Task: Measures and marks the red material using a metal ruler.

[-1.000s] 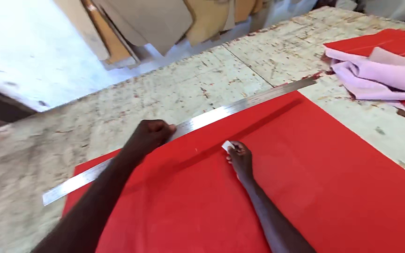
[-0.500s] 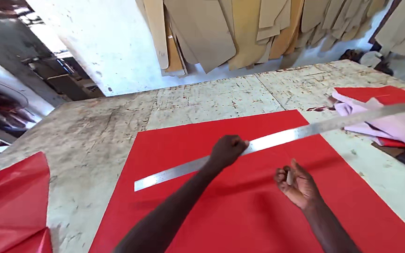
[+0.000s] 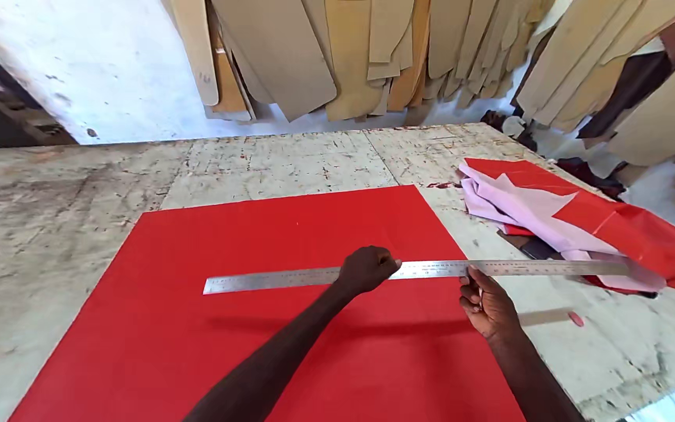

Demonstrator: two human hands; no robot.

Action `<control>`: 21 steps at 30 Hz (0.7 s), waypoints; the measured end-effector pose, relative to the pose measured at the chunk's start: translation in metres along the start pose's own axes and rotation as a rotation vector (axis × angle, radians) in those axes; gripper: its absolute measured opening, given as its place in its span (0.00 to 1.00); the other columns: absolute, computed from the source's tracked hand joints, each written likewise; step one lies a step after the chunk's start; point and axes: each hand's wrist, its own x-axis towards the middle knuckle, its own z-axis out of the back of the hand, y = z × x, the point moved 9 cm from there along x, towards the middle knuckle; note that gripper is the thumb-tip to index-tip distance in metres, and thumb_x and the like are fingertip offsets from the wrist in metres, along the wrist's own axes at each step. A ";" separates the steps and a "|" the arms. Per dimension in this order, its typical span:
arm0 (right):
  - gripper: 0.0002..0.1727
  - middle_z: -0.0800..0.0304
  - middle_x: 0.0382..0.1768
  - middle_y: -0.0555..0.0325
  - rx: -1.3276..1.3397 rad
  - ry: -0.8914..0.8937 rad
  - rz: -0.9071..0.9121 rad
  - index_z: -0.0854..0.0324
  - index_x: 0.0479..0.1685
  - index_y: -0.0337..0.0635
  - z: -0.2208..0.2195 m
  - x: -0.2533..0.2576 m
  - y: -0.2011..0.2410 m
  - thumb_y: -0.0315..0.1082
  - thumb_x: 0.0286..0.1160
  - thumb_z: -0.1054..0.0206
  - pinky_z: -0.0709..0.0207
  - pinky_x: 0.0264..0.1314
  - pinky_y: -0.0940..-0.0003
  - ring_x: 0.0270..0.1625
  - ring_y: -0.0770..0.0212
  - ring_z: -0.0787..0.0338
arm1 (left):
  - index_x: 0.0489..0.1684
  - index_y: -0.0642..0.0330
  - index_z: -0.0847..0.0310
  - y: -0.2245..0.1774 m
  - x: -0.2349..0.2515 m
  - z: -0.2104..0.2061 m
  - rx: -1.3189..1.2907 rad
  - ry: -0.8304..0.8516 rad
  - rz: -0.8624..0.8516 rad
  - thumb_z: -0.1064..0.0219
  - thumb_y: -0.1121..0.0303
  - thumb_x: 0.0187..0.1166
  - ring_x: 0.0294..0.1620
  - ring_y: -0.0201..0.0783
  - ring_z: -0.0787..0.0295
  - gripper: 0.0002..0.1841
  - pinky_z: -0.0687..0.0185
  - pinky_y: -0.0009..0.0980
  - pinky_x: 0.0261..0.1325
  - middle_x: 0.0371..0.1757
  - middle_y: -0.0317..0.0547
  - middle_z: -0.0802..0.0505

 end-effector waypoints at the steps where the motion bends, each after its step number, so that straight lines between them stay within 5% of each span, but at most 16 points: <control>1: 0.10 0.19 0.26 0.69 -0.050 -0.008 0.014 0.18 0.38 0.54 0.011 0.016 0.013 0.46 0.85 0.36 0.43 0.11 0.85 0.13 0.78 0.37 | 0.31 0.57 0.13 -0.011 0.017 -0.004 0.018 -0.024 -0.031 0.41 0.47 0.87 0.33 0.46 0.13 0.23 0.19 0.55 0.39 0.27 0.45 0.12; 6: 0.07 0.08 0.37 0.69 -0.113 0.070 0.026 0.19 0.49 0.55 0.047 0.117 0.061 0.43 0.86 0.39 0.41 0.14 0.85 0.16 0.81 0.32 | 0.40 0.61 0.10 -0.047 0.112 -0.017 0.189 -0.157 -0.133 0.41 0.53 0.89 0.46 0.48 0.09 0.21 0.14 0.55 0.52 0.41 0.49 0.08; 11: 0.10 0.12 0.29 0.69 -0.048 0.024 -0.032 0.20 0.43 0.51 0.069 0.229 0.082 0.40 0.89 0.46 0.43 0.11 0.87 0.11 0.81 0.35 | 0.58 0.50 0.09 -0.022 0.163 -0.005 0.306 -0.453 -0.029 0.33 0.52 0.83 0.64 0.48 0.17 0.16 0.23 0.55 0.68 0.55 0.45 0.09; 13: 0.10 0.12 0.29 0.70 -0.054 0.015 -0.041 0.22 0.43 0.52 0.074 0.277 0.086 0.40 0.90 0.48 0.44 0.11 0.87 0.11 0.81 0.35 | 0.65 0.45 0.12 0.022 0.157 0.013 0.329 -0.643 0.058 0.34 0.52 0.84 0.76 0.49 0.23 0.17 0.29 0.56 0.78 0.69 0.43 0.12; 16: 0.11 0.16 0.25 0.72 -0.073 0.046 -0.058 0.22 0.40 0.54 0.076 0.352 0.078 0.41 0.89 0.48 0.44 0.11 0.88 0.11 0.81 0.35 | 0.77 0.51 0.20 0.119 0.126 0.042 0.269 -0.882 0.276 0.37 0.53 0.86 0.84 0.55 0.31 0.24 0.32 0.58 0.82 0.83 0.51 0.23; 21: 0.11 0.14 0.25 0.71 -0.125 0.060 -0.059 0.22 0.39 0.53 0.050 0.448 0.041 0.41 0.89 0.47 0.46 0.09 0.87 0.09 0.82 0.37 | 0.83 0.67 0.31 0.284 0.067 0.079 0.057 -1.020 0.802 0.40 0.49 0.87 0.84 0.67 0.33 0.33 0.34 0.62 0.83 0.84 0.68 0.28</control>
